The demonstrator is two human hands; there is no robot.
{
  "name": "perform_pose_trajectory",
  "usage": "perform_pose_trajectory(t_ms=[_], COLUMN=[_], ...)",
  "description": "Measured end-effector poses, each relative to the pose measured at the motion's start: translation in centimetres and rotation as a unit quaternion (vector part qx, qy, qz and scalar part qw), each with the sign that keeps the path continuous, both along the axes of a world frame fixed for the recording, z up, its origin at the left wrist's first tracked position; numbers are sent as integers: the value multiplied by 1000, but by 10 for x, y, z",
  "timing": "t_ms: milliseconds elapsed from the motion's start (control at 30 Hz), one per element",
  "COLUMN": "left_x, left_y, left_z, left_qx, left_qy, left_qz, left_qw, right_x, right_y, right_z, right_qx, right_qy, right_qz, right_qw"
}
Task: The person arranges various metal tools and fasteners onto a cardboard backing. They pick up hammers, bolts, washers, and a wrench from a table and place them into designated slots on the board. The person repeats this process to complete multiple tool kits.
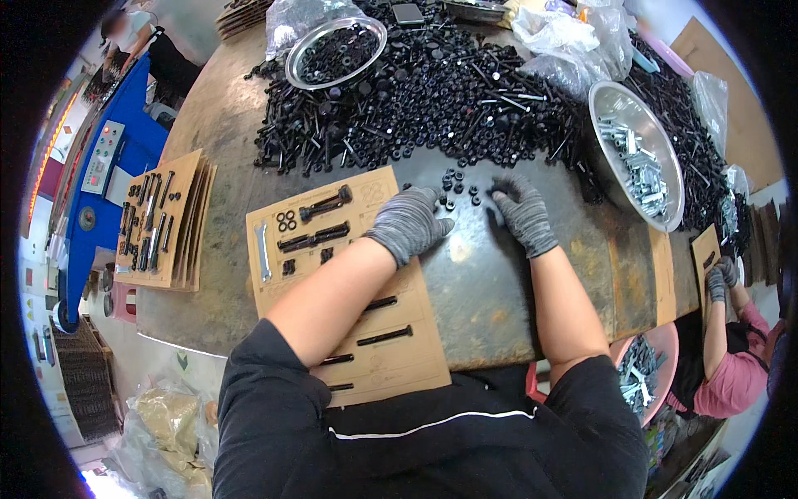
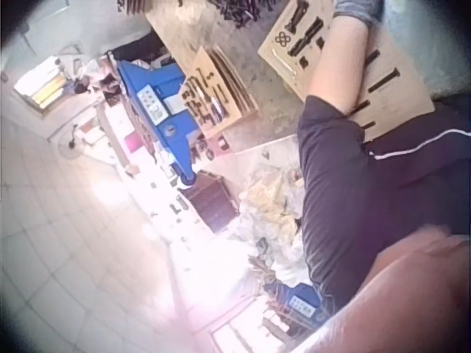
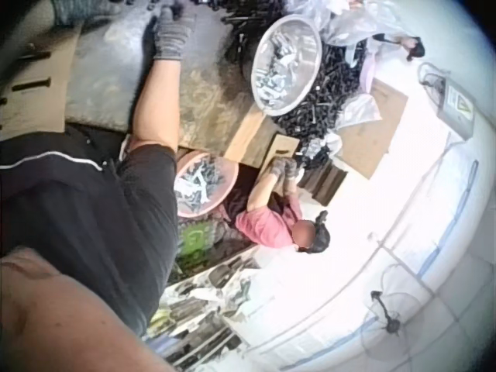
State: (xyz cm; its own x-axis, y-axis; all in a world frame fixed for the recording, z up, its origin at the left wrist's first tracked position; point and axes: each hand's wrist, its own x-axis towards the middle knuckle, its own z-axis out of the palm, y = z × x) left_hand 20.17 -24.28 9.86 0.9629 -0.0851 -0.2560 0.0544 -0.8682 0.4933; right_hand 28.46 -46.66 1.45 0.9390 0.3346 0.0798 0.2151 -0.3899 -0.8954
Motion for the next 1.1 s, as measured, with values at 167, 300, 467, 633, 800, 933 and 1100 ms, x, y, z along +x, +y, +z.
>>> perform_pose_trajectory(t_ms=[167,300,467,633,800,933,1100], left_x=[28,32,33,41,36,19,15], left_y=[-24,-17,-9,-5,-1,-19,-19], left_z=[-35,-38,-42,-48,-41,-28,-40], left_qx=[28,-7,-62,-25,-140,22,62], left_qy=[-46,-58,-42,-111,-152,-58,-56], left_qz=[52,23,44,12,-48,-46,-72], left_qw=[997,998,996,993,977,997,994], right_x=[-14,-14,-22,-14,2,-10,-15], right_y=[15,26,30,29,12,0,5], right_z=[27,30,33,23,26,34,44], right_qx=[-212,-254,-282,-277,-288,-214,-272], right_qy=[-139,-100,-98,-75,-63,-49,-17], right_qz=[35,62,57,20,19,104,128], right_qw=[967,960,953,958,955,970,954])
